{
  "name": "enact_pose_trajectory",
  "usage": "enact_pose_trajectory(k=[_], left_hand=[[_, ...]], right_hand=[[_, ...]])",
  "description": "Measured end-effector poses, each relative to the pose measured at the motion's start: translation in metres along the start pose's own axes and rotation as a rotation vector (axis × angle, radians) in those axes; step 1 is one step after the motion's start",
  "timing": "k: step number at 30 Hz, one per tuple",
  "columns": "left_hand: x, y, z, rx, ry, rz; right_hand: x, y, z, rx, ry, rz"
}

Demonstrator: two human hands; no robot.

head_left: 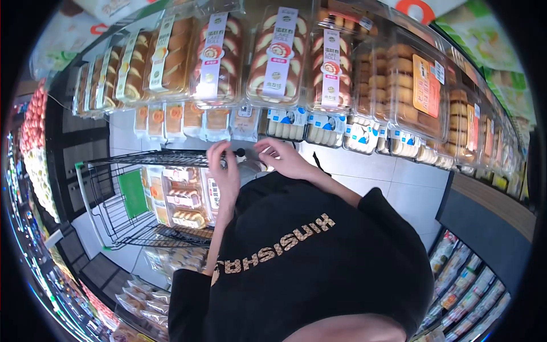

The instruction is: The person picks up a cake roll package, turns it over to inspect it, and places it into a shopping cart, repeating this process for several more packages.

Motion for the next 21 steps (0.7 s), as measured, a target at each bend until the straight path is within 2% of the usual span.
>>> enact_pose_trajectory(k=[2, 3, 4, 6, 8, 11, 19, 21], left_hand=[[0.01, -0.009, -0.033, -0.378, 0.148, 0.254], [0.015, -0.016, -0.049, -0.471, 0.236, 0.261], [0.019, -0.025, -0.057, -0.457, 0.232, 0.26], [0.023, -0.025, -0.076, -0.857, 0.244, 0.501], [0.019, -0.046, -0.091, -0.97, 0.294, 0.587], [0.018, -0.059, -0.101, -1.056, 0.285, 0.578], [0.016, -0.053, -0.095, -1.076, 0.311, 0.613], [0.016, -0.066, -0.09, -1.145, 0.329, 0.505]], right_hand=[[-0.009, 0.02, 0.026, 0.176, -0.197, 0.08], [-0.014, 0.027, 0.041, 0.19, -0.325, 0.153], [-0.019, 0.038, 0.055, 0.204, -0.45, 0.222], [-0.029, 0.058, 0.084, 0.24, -0.687, 0.355], [-0.032, 0.071, 0.104, 0.066, -0.791, 0.31], [-0.024, 0.083, 0.119, -0.078, -0.812, 0.301], [-0.01, 0.084, 0.115, -0.232, -0.661, 0.265], [-0.016, 0.071, 0.113, -0.303, -0.678, 0.226]])
Point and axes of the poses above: each hand's wrist, its own x-axis towards the middle knuckle, its own z-axis out of the back of the hand, y = z × x, the point moved 10 cm from there along x, towards the middle knuckle, and after that the axes turned 15 degrees about z, right-handed, at the moved point
